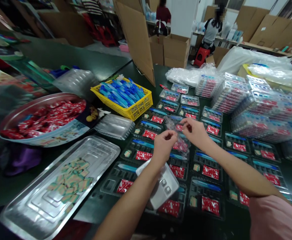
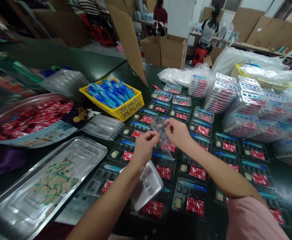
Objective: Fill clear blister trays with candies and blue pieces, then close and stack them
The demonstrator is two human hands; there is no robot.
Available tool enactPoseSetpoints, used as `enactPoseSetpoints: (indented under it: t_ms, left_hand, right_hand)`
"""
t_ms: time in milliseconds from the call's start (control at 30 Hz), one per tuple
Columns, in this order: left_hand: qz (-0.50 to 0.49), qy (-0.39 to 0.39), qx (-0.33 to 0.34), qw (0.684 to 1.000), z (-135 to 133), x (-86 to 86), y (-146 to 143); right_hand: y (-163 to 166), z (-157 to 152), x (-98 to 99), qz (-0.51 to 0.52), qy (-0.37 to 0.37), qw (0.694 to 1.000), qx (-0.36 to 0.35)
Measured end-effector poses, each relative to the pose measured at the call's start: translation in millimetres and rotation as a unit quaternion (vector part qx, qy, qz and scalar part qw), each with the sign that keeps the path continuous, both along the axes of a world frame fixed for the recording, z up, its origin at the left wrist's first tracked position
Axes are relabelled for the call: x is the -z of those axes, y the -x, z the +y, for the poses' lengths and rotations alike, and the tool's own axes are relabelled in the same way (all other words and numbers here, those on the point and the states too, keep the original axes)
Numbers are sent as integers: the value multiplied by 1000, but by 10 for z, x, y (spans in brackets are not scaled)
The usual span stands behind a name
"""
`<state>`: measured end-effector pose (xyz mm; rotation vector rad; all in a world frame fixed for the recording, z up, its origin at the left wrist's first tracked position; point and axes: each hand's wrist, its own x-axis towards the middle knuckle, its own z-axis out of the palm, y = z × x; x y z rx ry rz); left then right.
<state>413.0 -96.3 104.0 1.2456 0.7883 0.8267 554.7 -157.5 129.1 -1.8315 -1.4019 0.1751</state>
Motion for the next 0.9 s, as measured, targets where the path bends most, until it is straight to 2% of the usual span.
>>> enactPoseSetpoints:
  t_ms: [100, 200, 267, 367, 467, 600, 733, 900]
  left_hand:
    - [-64, 89, -35, 993, 65, -84, 108]
    - [-102, 141, -65, 983, 149, -141, 269]
    - [-112, 154, -81, 978, 191, -146, 369]
    - [-109, 159, -88, 977, 215, -115, 475]
    - [-104, 164, -87, 977, 206, -71, 527]
    - [-92, 169, -84, 978, 195, -35, 551]
    - [-87, 168, -74, 979, 203, -14, 540]
    - [-96, 170, -72, 978, 200, -2, 482]
  right_hand:
    - [-359, 144, -101, -25, -35, 997, 63]
    - [-807, 324, -103, -115, -72, 986, 101]
    - [-1064, 471, -2, -198, -60, 973, 97]
    - [-1310, 705, 269, -301, 25, 952, 55]
    - [-1403, 899, 561, -363, 112, 925, -8]
    - [-1394, 1030, 856, -393, 181, 900, -54]
    - [-1323, 1046, 1033, -357, 218, 906, -60]
    - [-1271, 996, 1126, -317, 209, 921, -88]
